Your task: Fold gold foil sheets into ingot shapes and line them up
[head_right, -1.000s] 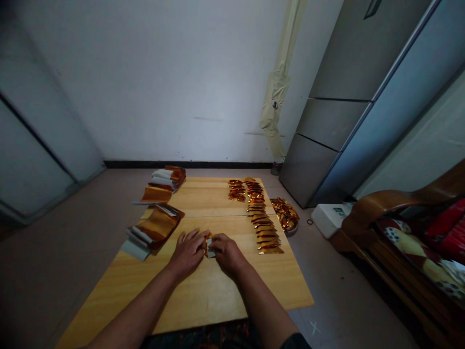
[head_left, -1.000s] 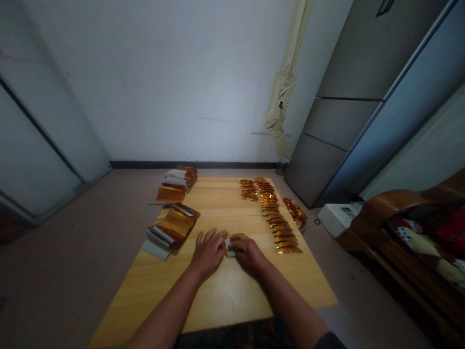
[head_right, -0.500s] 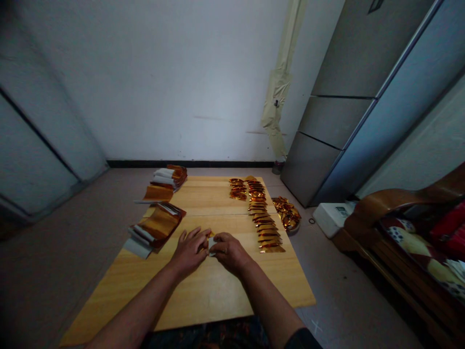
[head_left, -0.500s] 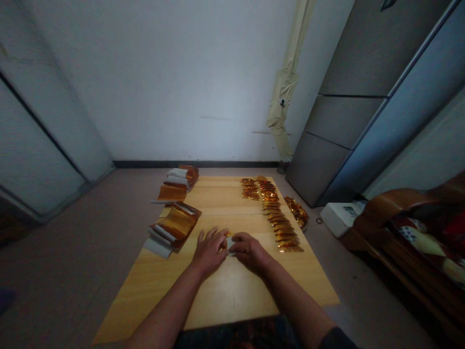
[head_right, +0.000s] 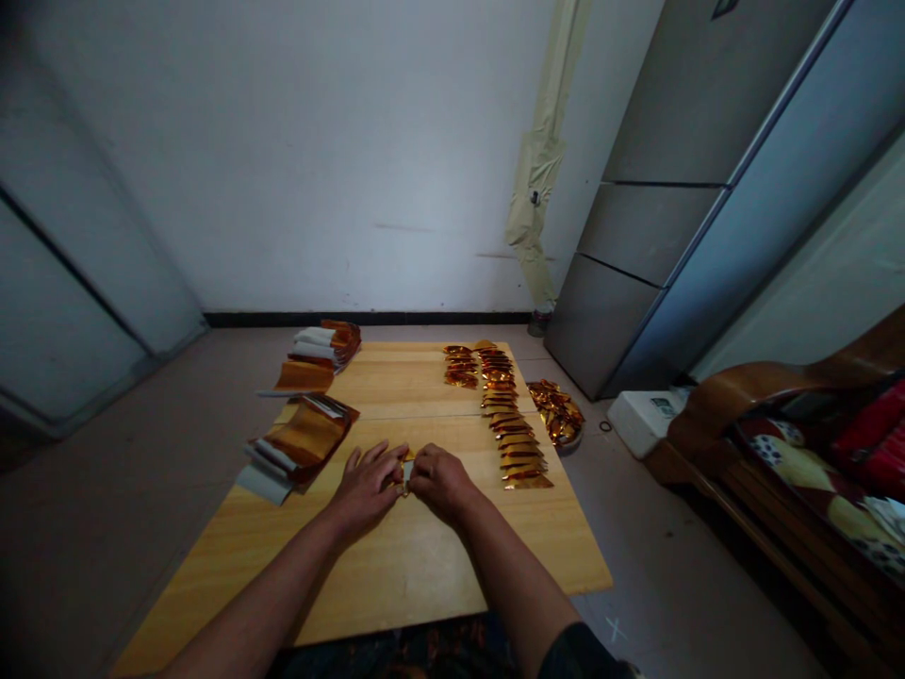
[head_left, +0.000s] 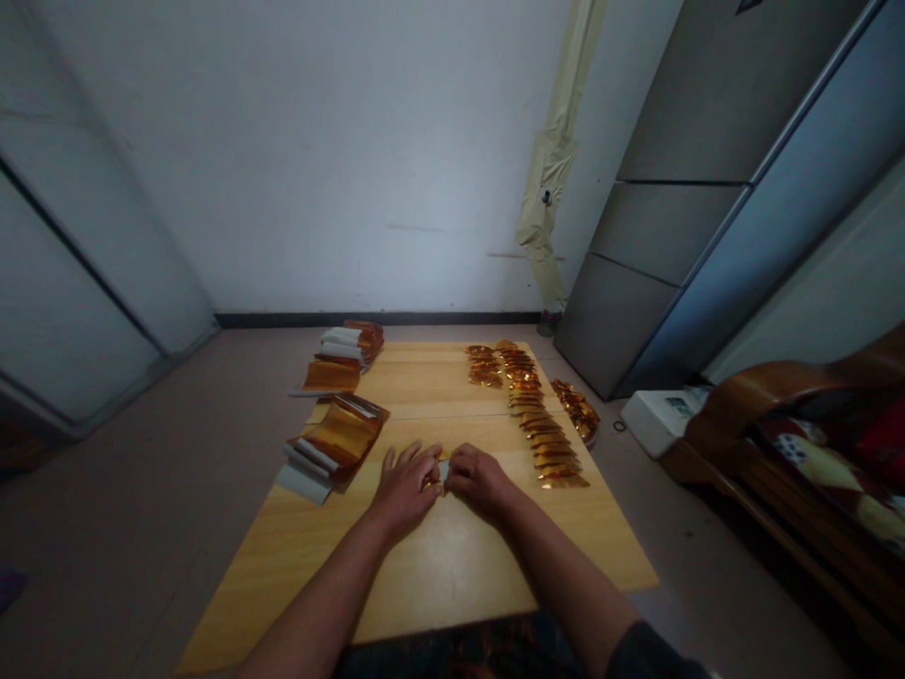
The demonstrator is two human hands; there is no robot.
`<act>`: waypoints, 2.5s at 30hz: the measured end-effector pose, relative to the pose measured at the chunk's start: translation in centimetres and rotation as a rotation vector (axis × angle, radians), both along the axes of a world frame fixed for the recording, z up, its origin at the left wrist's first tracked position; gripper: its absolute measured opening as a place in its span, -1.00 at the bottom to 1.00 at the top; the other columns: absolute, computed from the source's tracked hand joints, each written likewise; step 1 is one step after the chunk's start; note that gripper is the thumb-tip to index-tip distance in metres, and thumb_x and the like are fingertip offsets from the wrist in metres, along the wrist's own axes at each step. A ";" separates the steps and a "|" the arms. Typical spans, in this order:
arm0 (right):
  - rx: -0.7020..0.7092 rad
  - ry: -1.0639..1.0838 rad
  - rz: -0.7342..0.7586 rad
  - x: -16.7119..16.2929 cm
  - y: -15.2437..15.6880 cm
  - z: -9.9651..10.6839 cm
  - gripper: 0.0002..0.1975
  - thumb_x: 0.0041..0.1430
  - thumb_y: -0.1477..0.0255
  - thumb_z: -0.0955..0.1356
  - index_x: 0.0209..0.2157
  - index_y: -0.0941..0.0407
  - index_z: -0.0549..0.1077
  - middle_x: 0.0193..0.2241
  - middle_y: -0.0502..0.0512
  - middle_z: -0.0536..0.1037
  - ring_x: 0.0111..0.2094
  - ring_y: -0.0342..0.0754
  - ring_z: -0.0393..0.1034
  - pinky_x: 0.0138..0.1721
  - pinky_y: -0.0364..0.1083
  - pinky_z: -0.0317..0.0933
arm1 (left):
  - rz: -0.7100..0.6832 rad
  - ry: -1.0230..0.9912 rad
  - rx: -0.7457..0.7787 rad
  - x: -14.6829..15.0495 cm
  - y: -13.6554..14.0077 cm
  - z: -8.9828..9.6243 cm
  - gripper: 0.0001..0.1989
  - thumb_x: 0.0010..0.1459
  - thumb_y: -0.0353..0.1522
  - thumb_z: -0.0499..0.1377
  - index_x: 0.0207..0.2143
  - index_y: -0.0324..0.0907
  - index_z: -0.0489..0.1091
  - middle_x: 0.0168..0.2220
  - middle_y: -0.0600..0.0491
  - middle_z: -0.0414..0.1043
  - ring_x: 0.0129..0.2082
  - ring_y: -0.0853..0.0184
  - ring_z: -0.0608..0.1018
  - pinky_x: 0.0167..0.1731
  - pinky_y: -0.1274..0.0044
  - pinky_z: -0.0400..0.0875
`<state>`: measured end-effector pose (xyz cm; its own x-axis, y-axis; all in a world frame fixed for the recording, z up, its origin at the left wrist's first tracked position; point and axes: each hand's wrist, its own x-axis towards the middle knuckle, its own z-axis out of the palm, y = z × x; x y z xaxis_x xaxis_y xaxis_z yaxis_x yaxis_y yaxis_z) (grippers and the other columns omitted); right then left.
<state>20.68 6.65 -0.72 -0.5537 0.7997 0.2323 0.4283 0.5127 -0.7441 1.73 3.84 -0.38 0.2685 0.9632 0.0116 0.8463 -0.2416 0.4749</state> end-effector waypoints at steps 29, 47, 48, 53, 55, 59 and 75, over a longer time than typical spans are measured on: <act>0.097 -0.252 -0.115 -1.2 -0.6 0.4 -0.91 0.13 0.57 0.32 -0.41 0.12 0.41 -0.39 -0.04 0.35 -0.36 -0.16 0.22 -0.33 -0.20 0.04 | 0.013 -0.006 0.039 0.1 0.1 -0.5 -0.85 0.13 -0.27 0.11 -0.24 -0.04 0.39 0.25 0.15 0.26 0.32 0.08 0.14 0.27 -0.02 -0.25; 0.039 -0.141 -0.133 -1.2 -0.5 0.2 -0.87 0.05 0.63 0.32 -0.46 0.12 0.38 -0.41 -0.05 0.33 -0.36 -0.16 0.23 -0.32 -0.20 0.07 | 0.033 -0.010 0.063 0.3 -0.2 -0.4 -0.84 0.11 -0.22 0.14 -0.28 -0.06 0.37 0.23 0.10 0.30 0.31 0.08 0.15 0.26 -0.01 -0.23; 0.037 -0.120 -0.130 -1.1 -0.5 0.1 -0.87 0.05 0.63 0.31 -0.46 0.12 0.38 -0.40 -0.05 0.33 -0.36 -0.16 0.23 -0.32 -0.20 0.08 | 0.033 -0.011 0.061 0.3 -0.2 -0.4 -0.85 0.10 -0.23 0.14 -0.30 -0.07 0.36 0.23 0.10 0.30 0.31 0.07 0.15 0.26 -0.01 -0.23; 0.053 0.003 -0.101 -0.8 -0.2 -0.3 -0.83 0.03 0.67 0.29 -0.49 0.12 0.36 -0.43 -0.05 0.33 -0.35 -0.16 0.24 -0.30 -0.20 0.10 | 0.035 -0.016 0.055 0.4 -0.3 -0.2 -0.89 0.07 -0.27 0.14 -0.34 -0.07 0.31 0.23 0.14 0.29 0.32 0.09 0.14 0.27 0.00 -0.24; 0.055 0.044 -0.097 -0.6 0.0 -0.5 -0.82 0.01 0.69 0.28 -0.50 0.12 0.37 -0.44 -0.05 0.33 -0.35 -0.15 0.24 -0.29 -0.19 0.11 | 0.038 -0.017 0.053 0.4 -0.3 -0.2 -0.90 0.06 -0.27 0.14 -0.35 -0.07 0.31 0.23 0.14 0.29 0.32 0.10 0.14 0.27 0.00 -0.24; 0.036 0.099 -0.128 -0.4 0.0 -0.5 -0.80 -0.03 0.70 0.26 -0.48 0.12 0.38 -0.44 -0.04 0.34 -0.35 -0.15 0.25 -0.28 -0.18 0.12 | 0.044 -0.020 0.049 0.5 -0.5 0.0 -0.91 0.04 -0.29 0.14 -0.36 -0.07 0.31 0.23 0.15 0.29 0.32 0.11 0.13 0.28 0.01 -0.25; -0.013 0.165 -0.257 -0.6 -0.3 0.3 -0.73 -0.22 0.70 0.20 -0.49 0.12 0.38 -0.44 -0.01 0.37 -0.34 -0.12 0.28 -0.29 -0.17 0.17 | 0.048 -0.018 0.083 0.4 -0.4 -0.2 -0.92 0.05 -0.32 0.15 -0.35 -0.08 0.34 0.23 0.09 0.30 0.30 0.08 0.16 0.26 0.00 -0.19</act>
